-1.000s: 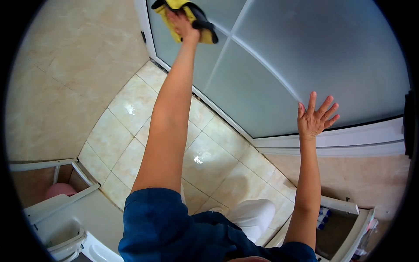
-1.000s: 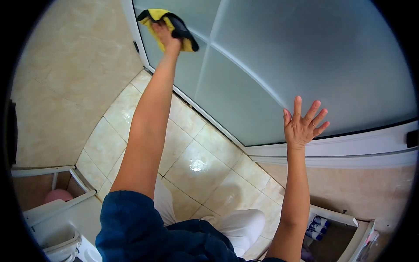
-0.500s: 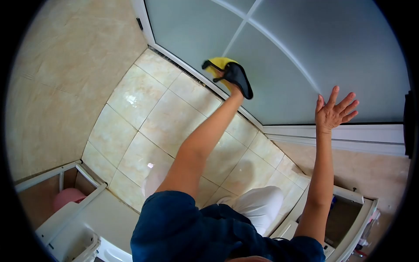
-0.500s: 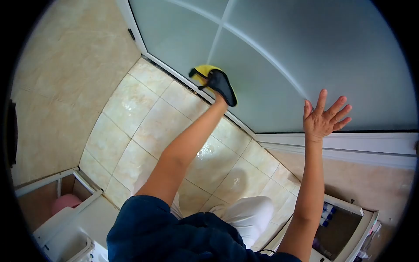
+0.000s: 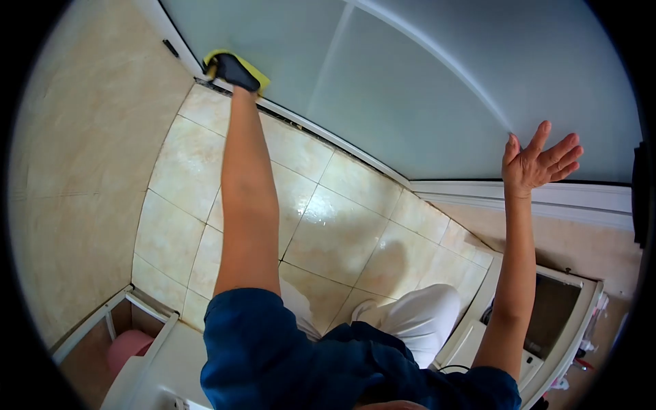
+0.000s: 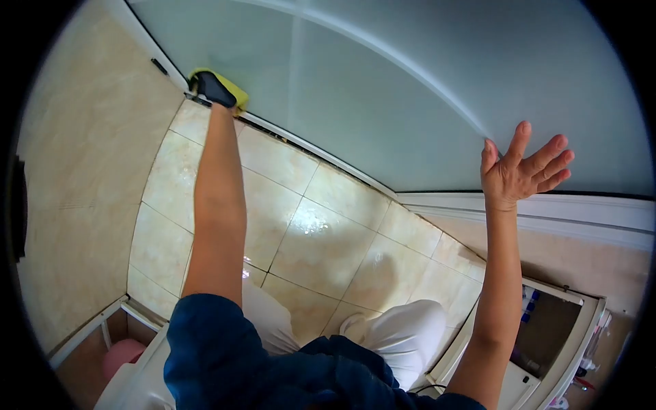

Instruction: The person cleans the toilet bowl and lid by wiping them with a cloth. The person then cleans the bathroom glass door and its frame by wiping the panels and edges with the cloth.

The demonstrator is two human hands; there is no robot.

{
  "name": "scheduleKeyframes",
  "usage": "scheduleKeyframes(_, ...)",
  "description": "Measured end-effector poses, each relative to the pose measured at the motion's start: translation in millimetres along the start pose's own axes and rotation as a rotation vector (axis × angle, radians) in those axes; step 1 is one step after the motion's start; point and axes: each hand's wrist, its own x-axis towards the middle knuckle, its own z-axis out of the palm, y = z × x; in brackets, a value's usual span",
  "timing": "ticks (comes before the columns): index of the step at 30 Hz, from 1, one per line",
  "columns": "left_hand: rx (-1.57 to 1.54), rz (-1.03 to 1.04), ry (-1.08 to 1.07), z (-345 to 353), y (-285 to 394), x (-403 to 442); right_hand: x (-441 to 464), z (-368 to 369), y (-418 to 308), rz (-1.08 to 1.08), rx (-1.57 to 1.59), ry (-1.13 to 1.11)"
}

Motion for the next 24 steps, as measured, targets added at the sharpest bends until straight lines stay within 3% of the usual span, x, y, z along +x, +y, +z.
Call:
scheduleKeyframes(8, -0.111, 0.080, -0.229, 12.3, 77.8, -246.4, -3.6, 4.0, 0.0, 0.023, 0.006, 0.008)
scheduleKeyframes(12, -0.317, 0.177, -0.448, -25.0, 146.1, -365.9, -5.8, 5.2, -1.3, 0.042, 0.024, -0.012)
scheduleKeyframes(15, -0.679, 0.140, -0.641, -56.9, 190.9, -410.3, -10.3, 6.3, -0.8, 0.059, 0.061, -0.045)
scheduleKeyframes(16, -1.232, -0.149, -0.828, -64.6, 204.7, -410.1, -10.2, 6.3, -0.4, 0.063, 0.065, -0.055)
scheduleKeyframes(17, -1.883, -0.623, -0.936, -69.3, 215.5, -404.2, -10.0, 5.1, -0.2, 0.069, 0.085, -0.069)
scheduleKeyframes(18, -2.127, -0.893, -0.996, -70.8, 220.2, -395.0, -10.6, 4.6, -0.8, 0.070, 0.087, -0.076)
scheduleKeyframes(20, -1.963, -0.613, -0.932, -69.4, 230.0, -375.7, -11.1, 5.9, -1.5, 0.080, 0.091, -0.086)
scheduleKeyframes(21, -1.420, -0.135, -0.787, -63.2, 227.8, -367.6, -11.5, 6.7, -1.9, 0.078, 0.085, -0.093)
scheduleKeyframes(22, -0.804, 0.161, -0.530, -56.5, 225.5, -359.8, -11.7, 7.2, -2.8, 0.078, 0.080, -0.102)
scheduleKeyframes(24, -0.675, 0.430, -0.257, -101.0, 250.1, -333.1, -5.4, -4.1, -4.9, 0.060, 0.054, -0.098)
